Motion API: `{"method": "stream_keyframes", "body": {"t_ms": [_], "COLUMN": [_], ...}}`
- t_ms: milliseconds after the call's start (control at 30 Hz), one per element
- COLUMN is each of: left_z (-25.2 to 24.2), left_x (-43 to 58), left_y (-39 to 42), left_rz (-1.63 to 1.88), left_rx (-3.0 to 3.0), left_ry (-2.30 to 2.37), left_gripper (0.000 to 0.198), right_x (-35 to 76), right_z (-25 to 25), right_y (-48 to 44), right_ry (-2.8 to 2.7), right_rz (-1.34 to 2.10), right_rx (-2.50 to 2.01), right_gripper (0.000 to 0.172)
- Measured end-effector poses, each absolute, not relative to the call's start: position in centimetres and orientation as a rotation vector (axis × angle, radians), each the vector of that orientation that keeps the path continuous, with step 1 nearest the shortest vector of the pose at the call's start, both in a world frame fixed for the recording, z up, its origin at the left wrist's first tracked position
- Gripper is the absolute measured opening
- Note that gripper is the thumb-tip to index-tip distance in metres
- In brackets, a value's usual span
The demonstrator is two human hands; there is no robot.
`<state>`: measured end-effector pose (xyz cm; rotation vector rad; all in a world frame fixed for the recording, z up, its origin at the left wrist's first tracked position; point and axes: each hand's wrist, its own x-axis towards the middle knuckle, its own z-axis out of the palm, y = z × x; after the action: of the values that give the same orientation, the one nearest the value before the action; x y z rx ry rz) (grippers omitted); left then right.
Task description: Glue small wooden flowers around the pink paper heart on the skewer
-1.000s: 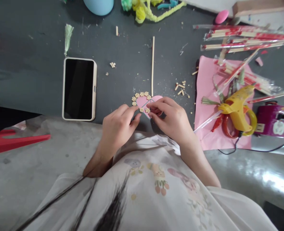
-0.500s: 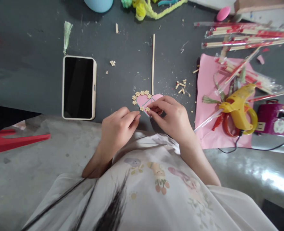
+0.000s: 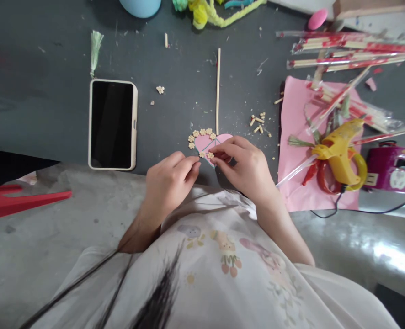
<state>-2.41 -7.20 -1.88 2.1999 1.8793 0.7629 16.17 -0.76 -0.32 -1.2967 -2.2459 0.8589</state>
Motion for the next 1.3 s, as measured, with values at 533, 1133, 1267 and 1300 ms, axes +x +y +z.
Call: {"method": "stream_keyframes", "body": {"t_ms": [533,1133,1267,1300], "left_z": [-1.0,-0.6,-0.9,-0.9], "left_x": [-1.9,-1.1,-1.6,-1.8], "left_y": [-6.8,-6.9,-7.1,-7.2], "left_rz": [0.861,0.829,0.813,0.819], "left_rx": [2.179,2.208,2.183,2.168], "left_ry": [1.872,1.881,1.960,1.983], "left_gripper": [0.014,0.015,0.014,0.013], "right_x": [16.6,17.0,16.9,16.8], "right_z": [-0.1,-0.2,-0.9,-1.0], "right_y": [-0.3,-0.2,-0.5,-0.6], "right_ry": [-1.615,-1.388,-1.670,-1.758], "right_rz": [1.248,1.363,1.145,1.076], "right_rx": [-1.361,-1.337,-1.355,-1.338], "right_gripper": [0.010,0.019,0.008,0.007]}}
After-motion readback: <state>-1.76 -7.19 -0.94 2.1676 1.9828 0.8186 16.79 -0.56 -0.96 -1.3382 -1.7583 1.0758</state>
